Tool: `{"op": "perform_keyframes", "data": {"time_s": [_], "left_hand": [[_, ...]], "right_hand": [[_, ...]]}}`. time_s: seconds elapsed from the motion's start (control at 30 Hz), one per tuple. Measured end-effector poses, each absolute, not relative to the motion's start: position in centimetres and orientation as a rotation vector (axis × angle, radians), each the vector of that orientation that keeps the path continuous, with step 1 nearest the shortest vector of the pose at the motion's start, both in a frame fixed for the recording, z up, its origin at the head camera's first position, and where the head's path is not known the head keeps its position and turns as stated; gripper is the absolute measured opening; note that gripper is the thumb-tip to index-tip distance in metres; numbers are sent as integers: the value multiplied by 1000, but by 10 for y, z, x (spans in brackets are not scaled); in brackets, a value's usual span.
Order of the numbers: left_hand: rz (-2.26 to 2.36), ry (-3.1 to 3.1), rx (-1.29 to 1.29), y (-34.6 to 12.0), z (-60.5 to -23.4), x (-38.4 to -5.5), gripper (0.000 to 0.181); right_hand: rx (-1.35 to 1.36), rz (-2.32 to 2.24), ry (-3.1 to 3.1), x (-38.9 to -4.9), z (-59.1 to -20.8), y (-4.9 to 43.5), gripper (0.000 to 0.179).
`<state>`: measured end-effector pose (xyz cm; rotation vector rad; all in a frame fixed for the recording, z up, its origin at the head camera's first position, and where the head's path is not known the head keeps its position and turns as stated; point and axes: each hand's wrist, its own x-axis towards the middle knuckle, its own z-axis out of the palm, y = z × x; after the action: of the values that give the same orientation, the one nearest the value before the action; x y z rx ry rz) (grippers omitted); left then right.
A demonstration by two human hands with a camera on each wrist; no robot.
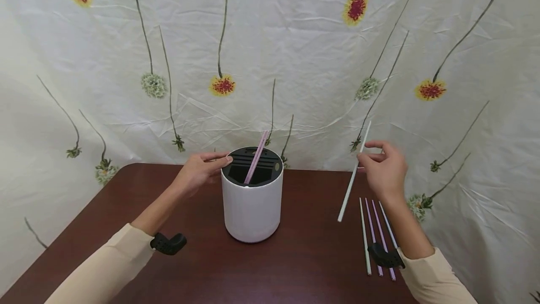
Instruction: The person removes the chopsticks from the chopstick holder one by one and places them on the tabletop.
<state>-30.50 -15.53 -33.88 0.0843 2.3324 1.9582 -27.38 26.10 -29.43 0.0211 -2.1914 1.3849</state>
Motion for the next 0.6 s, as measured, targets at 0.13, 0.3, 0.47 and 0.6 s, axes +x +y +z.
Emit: {"op": "perform_keyframes", "data": {"time_s": [0.13,0.3,0.47,0.6], "left_hand": [[1964,2329,82,-155,-338,-305,52],[1957,2337,79,-156,-339,-306,53],[1967,2329,83,-156,-341,-306,53],[1967,2332,86,-154,-341,-305,51]], "right_hand": [[6,1287,-2313,-273,-321,276,34],[14,1145,-2467,-271,-356,290,35],[18,1069,-2562,-271,-390,300,31],[-59,1077,-2642,-273,-408,305,31]]}}
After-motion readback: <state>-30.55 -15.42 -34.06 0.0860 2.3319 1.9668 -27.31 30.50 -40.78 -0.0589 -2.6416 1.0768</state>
